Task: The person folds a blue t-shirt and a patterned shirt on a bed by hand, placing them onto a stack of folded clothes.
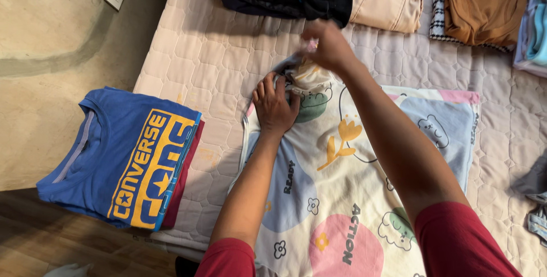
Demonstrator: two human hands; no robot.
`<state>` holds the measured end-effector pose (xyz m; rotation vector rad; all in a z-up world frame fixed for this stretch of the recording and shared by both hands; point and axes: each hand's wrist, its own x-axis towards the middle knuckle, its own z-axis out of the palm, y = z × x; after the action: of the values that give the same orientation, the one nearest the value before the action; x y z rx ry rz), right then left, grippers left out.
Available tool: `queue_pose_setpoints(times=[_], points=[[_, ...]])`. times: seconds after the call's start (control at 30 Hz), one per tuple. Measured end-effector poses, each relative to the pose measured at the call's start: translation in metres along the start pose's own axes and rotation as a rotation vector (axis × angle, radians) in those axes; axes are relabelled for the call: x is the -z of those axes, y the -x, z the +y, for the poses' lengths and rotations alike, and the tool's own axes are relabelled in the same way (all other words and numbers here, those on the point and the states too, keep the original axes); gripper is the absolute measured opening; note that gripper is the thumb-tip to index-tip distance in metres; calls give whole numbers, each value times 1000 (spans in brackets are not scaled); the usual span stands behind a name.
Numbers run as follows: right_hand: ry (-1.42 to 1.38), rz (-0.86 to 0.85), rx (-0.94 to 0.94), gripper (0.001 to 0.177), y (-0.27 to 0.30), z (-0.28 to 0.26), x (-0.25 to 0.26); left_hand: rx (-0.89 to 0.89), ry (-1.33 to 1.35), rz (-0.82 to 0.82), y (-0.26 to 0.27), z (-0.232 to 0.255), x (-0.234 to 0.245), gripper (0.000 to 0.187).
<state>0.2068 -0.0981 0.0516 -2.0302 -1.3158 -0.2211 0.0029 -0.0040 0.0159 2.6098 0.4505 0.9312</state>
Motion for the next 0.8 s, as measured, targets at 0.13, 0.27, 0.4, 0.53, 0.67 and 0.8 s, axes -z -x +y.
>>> queue_pose_setpoints(times=[0.13, 0.27, 0.4, 0.53, 0.67, 0.8], points=[[249, -279, -239, 55, 20, -24, 7, 22, 7, -39, 6, -1, -1, 43], [263, -423, -532, 42, 20, -18, 9, -48, -13, -116, 10, -9, -12, 32], [77, 67, -661, 22, 3, -9, 4, -185, 53, -135, 13, -16, -22, 28], [-58, 395, -217, 43, 3, -12, 0, -169, -4, -140, 12, -14, -19, 47], [136, 186, -204, 40, 75, -17, 12, -96, -70, -152, 2, -10, -15, 61], [305, 88, -314, 30, 194, -2, 78, 138, -75, -355, -28, -12, -24, 65]])
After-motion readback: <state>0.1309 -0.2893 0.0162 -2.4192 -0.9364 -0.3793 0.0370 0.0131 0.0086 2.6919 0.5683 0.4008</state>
